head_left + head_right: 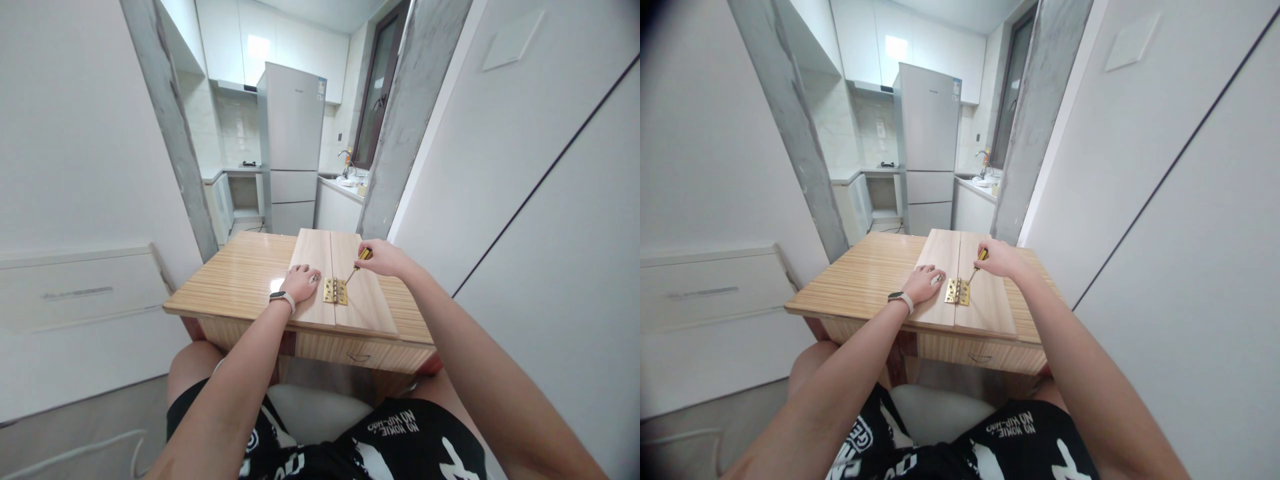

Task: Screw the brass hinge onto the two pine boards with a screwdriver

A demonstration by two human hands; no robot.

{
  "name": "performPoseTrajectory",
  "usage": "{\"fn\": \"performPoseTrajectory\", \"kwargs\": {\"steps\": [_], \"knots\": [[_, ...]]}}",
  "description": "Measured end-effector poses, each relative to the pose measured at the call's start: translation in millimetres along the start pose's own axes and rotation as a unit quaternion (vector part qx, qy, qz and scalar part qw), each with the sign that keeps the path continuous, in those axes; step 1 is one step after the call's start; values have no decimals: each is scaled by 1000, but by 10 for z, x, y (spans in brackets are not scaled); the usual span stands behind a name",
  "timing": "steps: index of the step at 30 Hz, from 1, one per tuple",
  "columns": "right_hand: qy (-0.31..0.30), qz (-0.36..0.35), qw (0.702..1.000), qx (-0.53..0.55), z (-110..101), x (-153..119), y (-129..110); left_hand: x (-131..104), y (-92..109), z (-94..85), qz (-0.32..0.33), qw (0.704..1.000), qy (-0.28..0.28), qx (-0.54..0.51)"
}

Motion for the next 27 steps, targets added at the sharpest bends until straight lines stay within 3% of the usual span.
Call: {"fn": "performPoseTrajectory", "kwargs": {"steps": [7,14,19,27], "knots": [[53,54,995,60,-6,-190,93,-11,-30,-14,5,999,20,-24],[58,91,991,78,112,-494,218,-12,-10,-14,14,999,38,-23],[46,119,987,101,206,-674,197,-24,31,-22,27,999,37,-21],[75,128,985,93,197,-787,122,-19,62,-12,22,997,39,-62]]}}
Point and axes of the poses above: each hand's wrist, its own x-axis towards the middle knuckle, its own z-axis out of the palm, y = z × x, the point moved 3 cm from there along x, towards the middle knuckle, and after that the axes turned 5 degrees about -x, right-handed, at the moved point
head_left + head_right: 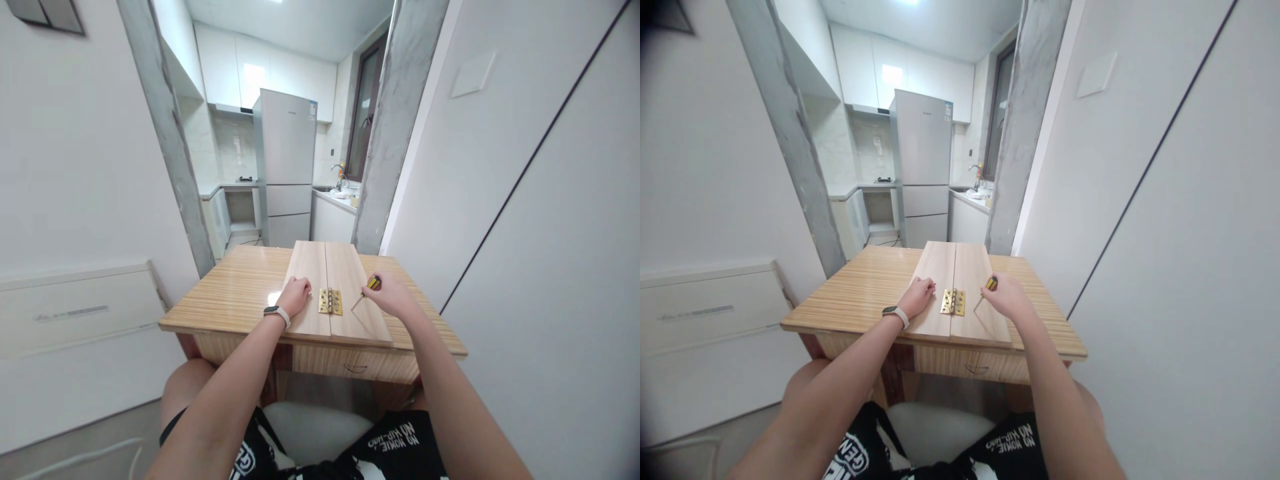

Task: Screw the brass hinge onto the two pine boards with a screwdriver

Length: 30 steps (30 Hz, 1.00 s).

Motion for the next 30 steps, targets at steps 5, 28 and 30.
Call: {"fn": "performPoseTrajectory", "kwargs": {"steps": [5,28,30], "knots": [[3,2,1000,-1,13,-55,9,-12,59,11,13,999,-30,21],[-1,-2,1000,19,43,-156,6,-97,-70,-491,0,970,-243,-6],[0,0,1000,23,45,-162,11,-85,-28,-491,5,971,-238,11]]}}
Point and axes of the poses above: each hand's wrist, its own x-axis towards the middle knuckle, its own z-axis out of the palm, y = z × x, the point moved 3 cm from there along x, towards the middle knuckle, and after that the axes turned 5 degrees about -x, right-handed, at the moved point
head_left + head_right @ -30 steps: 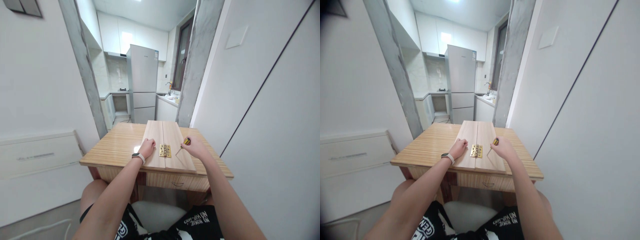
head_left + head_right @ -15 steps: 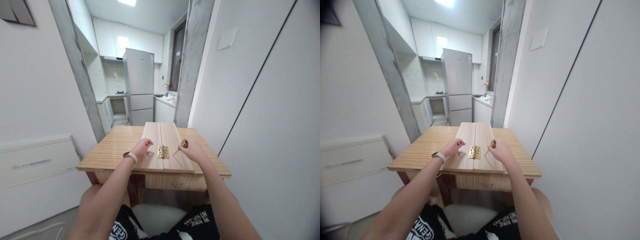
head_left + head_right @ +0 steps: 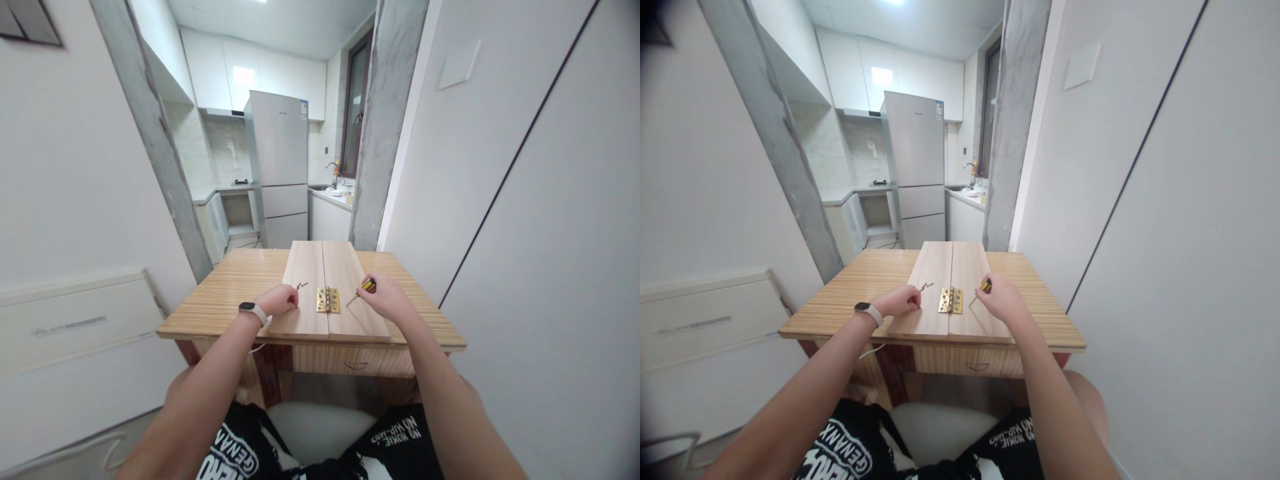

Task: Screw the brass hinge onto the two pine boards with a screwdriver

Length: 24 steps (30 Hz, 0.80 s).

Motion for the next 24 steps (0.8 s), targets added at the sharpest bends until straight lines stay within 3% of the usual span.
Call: {"fn": "performPoseTrajectory", "kwargs": {"steps": [5,9,14,24], "knots": [[5,3,1000,-5,-4,-13,-6,42,173,40,11,994,87,-70],[5,2,1000,6,-3,-12,-16,95,357,174,45,976,143,-160],[14,-6,999,31,31,0,6,188,452,355,12,950,203,-235],[23,-2,999,30,52,-10,23,326,422,597,18,947,217,-234]]}}
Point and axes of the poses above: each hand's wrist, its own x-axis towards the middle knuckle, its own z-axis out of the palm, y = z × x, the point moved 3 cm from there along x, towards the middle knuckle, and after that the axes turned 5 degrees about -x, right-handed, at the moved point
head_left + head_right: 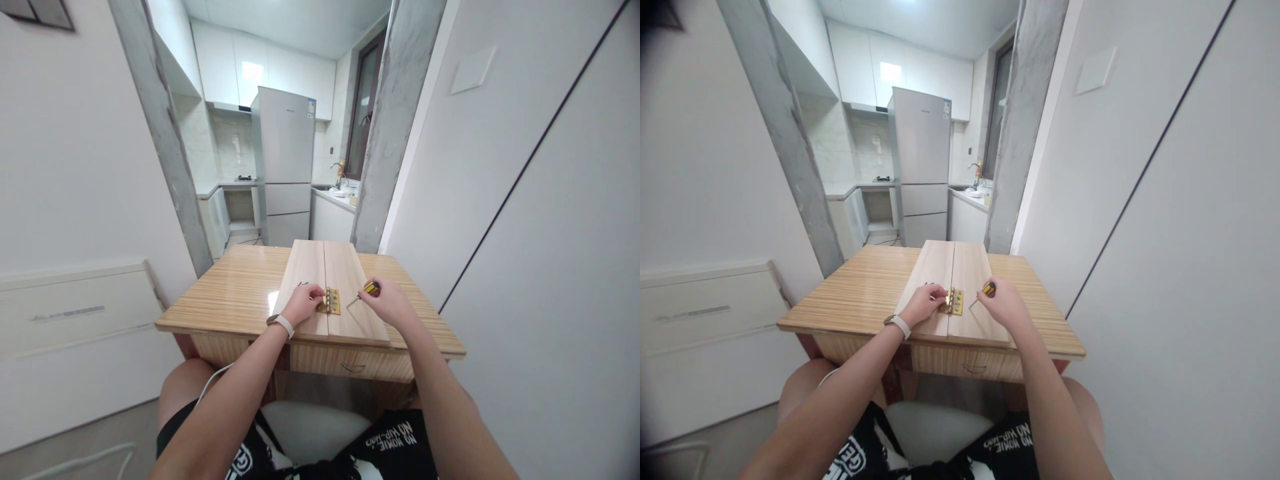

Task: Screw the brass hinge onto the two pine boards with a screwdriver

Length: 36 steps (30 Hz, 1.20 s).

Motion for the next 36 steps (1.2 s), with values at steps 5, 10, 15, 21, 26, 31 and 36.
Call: {"fn": "performPoseTrajectory", "kwargs": {"steps": [5,10,15,21,26,31,36], "knots": [[-3,-9,1000,10,-4,10,-43,-3,7,21,4,1000,-5,30],[16,-11,1000,19,-16,60,-114,-16,-10,29,2,1000,-7,30],[81,-39,971,221,40,208,-246,-48,26,29,12,1000,-6,23],[105,-48,818,564,286,435,-566,-65,37,21,20,1000,7,20],[89,-39,768,633,534,616,-786,-41,-67,44,19,1000,12,-9],[74,-38,794,602,747,736,-824,-33,-83,49,11,1000,10,-20],[70,-40,811,580,847,762,-805,-44,-27,30,14,1000,9,-8]]}}
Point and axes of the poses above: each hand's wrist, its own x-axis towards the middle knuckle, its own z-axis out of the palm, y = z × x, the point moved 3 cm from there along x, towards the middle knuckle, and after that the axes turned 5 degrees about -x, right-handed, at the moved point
